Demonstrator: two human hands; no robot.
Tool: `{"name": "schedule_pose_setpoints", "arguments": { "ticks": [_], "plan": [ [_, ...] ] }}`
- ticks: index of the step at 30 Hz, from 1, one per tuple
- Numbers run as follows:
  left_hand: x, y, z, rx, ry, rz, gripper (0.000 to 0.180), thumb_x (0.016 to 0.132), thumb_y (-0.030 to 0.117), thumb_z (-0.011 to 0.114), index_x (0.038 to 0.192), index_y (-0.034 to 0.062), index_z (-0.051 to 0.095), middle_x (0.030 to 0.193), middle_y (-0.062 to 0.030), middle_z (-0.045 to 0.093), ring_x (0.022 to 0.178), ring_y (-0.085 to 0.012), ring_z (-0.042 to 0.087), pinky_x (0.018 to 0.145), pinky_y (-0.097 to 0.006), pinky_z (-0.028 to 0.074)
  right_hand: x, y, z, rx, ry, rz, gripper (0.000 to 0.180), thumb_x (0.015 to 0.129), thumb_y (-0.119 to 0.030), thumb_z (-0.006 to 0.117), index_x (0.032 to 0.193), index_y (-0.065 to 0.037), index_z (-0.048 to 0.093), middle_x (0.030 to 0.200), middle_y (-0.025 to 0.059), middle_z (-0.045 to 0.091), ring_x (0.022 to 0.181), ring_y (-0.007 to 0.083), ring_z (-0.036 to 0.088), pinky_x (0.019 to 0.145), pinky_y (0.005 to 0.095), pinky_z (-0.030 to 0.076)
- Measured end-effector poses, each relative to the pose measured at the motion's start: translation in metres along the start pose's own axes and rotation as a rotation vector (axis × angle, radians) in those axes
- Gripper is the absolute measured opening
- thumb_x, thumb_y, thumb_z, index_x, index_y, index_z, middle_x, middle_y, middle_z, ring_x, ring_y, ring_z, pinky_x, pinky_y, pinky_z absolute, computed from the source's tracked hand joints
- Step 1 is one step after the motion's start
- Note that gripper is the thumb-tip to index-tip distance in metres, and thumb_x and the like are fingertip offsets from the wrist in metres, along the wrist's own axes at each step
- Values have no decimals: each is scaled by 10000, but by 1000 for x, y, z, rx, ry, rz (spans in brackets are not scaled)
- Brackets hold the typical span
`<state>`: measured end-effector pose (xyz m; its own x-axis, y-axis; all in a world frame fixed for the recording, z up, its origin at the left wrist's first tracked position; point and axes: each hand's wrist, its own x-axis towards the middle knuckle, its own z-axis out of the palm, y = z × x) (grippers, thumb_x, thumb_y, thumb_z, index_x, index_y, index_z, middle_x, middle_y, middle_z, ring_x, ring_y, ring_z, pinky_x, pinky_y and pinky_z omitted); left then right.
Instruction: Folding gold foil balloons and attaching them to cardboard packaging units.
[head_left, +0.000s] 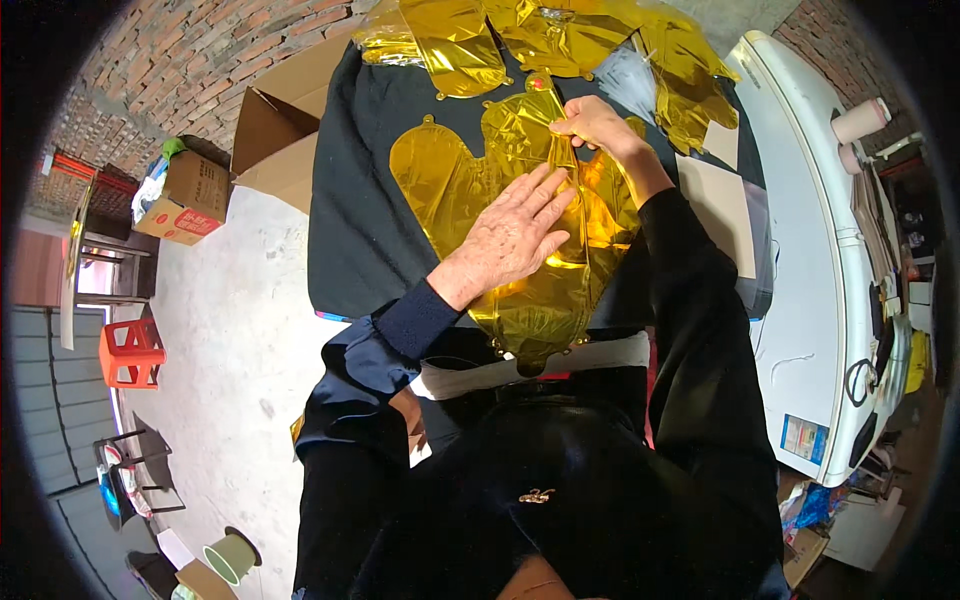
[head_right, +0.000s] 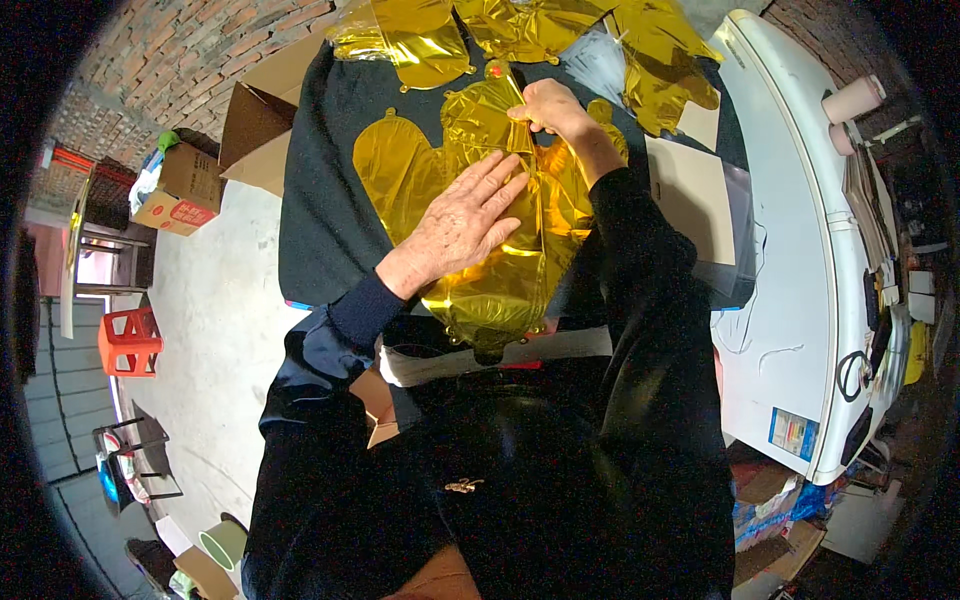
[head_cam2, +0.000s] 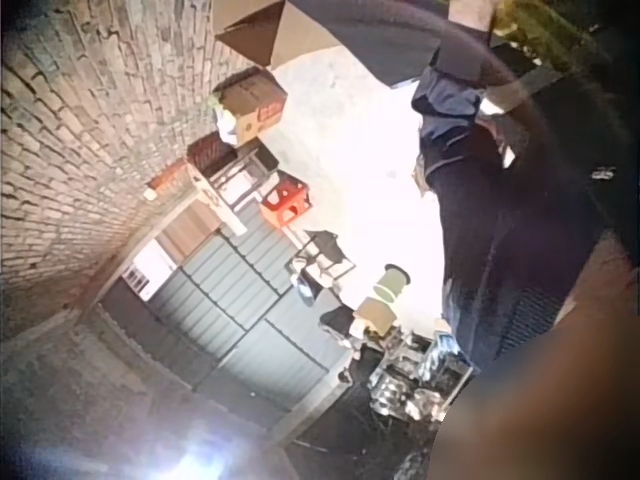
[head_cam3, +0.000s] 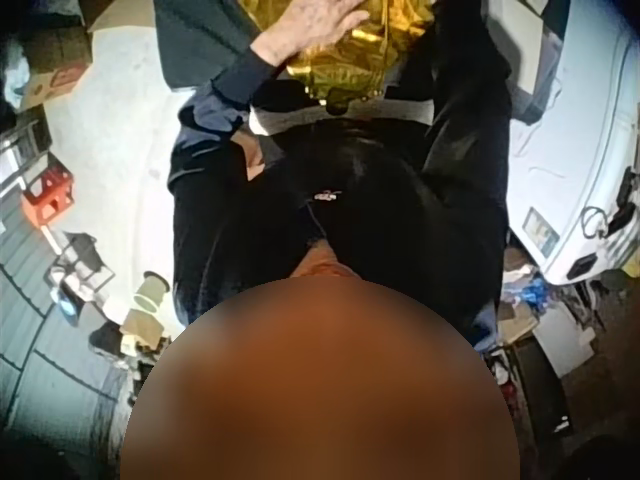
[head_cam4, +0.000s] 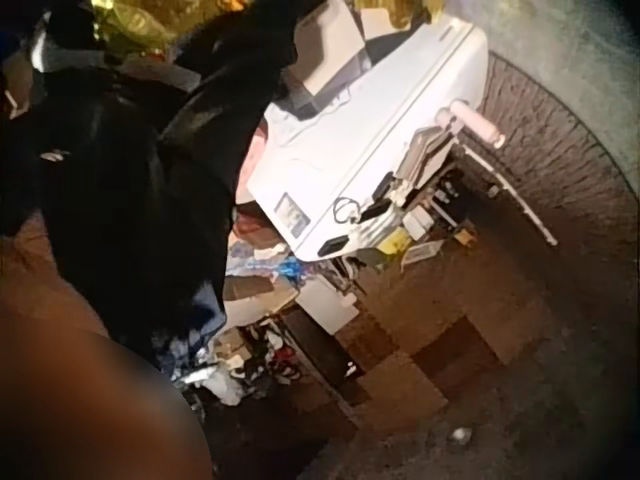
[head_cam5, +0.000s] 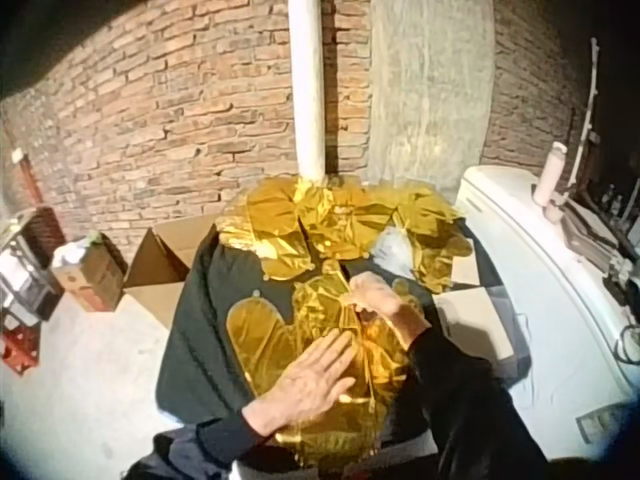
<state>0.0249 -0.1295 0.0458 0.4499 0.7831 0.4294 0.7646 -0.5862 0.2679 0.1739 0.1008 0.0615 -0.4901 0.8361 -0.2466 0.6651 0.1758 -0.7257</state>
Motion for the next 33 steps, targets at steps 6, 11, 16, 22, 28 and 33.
{"name": "schedule_pose_setpoints", "arguments": {
  "ticks": [6,11,16,22,28,33],
  "plan": [
    [13,-3,2,32,29,-9,612,1004,367,593,1502,34,466,1581,-223,393,1486,-416,337,1226,-477,296,8,3,5,-61,27,17,415,833,-365,825,769,-8,624,669,101,691,492,186,594,479,348,477],
    [9,-17,9,69,-7,-48,661,997,469,564,1501,50,477,1582,-227,388,1496,-400,322,1237,-506,254,0,-15,13,-29,12,100,351,840,-259,839,733,-62,568,603,52,601,456,110,494,415,290,380],
    [9,-24,18,129,-52,-46,684,1019,535,494,1528,80,451,1595,-190,391,1506,-381,309,1247,-500,226,3,-11,9,-171,47,131,407,849,-377,814,835,18,719,719,106,729,570,216,661,574,368,529],
    [4,-28,22,145,-68,-54,682,1020,539,486,1530,88,452,1590,-175,406,1509,-369,308,1250,-505,209,3,-10,13,-231,85,58,384,836,-363,809,799,-23,633,659,90,682,539,211,642,516,358,507],
    [19,-22,10,118,-25,-49,682,1022,521,493,1522,58,450,1574,-181,428,1504,-355,324,1251,-497,212,3,-14,17,-381,104,67,409,829,-412,805,796,-37,644,682,82,710,615,239,685,614,382,550],
    [25,-22,21,87,-18,-9,683,1027,507,499,1516,33,448,1558,-179,454,1482,-332,371,1244,-462,245,0,-10,21,-407,179,26,404,826,-405,807,828,-33,651,711,96,721,695,268,712,678,397,556]
  ]
}}
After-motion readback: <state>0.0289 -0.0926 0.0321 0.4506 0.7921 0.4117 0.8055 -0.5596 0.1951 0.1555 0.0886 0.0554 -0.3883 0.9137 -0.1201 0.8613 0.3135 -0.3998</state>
